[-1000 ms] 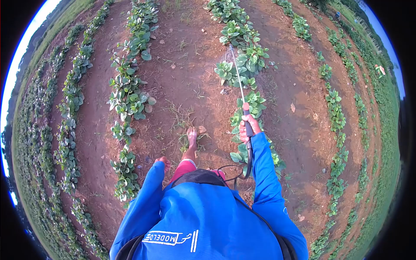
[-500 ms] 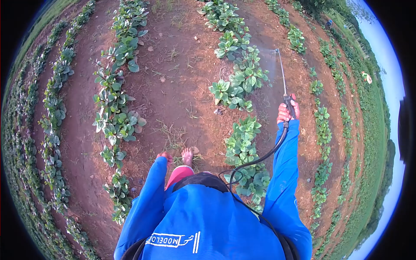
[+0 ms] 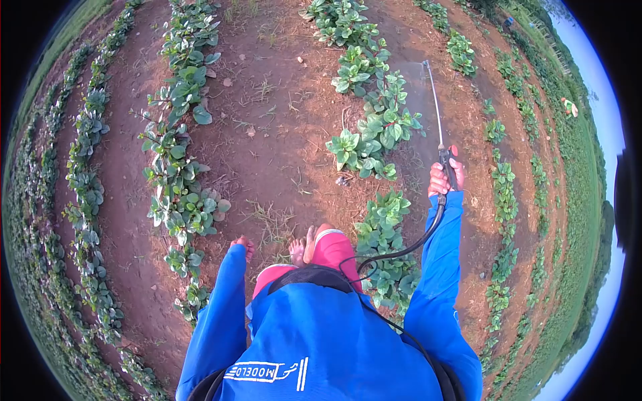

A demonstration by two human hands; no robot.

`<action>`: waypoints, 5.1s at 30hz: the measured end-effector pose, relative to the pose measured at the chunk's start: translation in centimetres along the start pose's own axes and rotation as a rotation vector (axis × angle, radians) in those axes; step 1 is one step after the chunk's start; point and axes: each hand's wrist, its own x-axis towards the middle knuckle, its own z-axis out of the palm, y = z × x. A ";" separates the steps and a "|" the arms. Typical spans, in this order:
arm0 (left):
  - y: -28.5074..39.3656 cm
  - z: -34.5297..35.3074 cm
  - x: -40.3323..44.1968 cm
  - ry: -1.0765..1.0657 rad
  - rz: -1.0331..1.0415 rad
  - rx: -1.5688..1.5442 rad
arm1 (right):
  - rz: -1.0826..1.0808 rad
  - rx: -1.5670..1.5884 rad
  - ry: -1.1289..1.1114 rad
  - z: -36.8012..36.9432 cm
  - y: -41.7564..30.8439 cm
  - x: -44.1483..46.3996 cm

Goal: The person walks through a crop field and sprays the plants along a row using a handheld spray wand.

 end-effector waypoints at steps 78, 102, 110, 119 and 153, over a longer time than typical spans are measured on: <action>80.6 3.4 22.2 -0.018 0.000 0.069 | 0.074 0.069 0.012 12.6 -30.5 72.9; 107.1 10.7 24.2 -0.064 0.136 0.042 | 0.416 -0.768 0.689 11.6 -35.3 87.4; 114.3 10.2 25.4 -0.022 0.082 0.199 | 0.446 -0.238 0.436 11.2 -43.6 97.1; 124.4 7.9 32.0 -0.032 0.076 0.108 | 0.154 0.035 0.249 16.1 -52.7 109.6; 145.8 -0.7 41.5 0.022 -0.036 -0.264 | 0.244 0.095 0.158 21.8 -60.0 139.8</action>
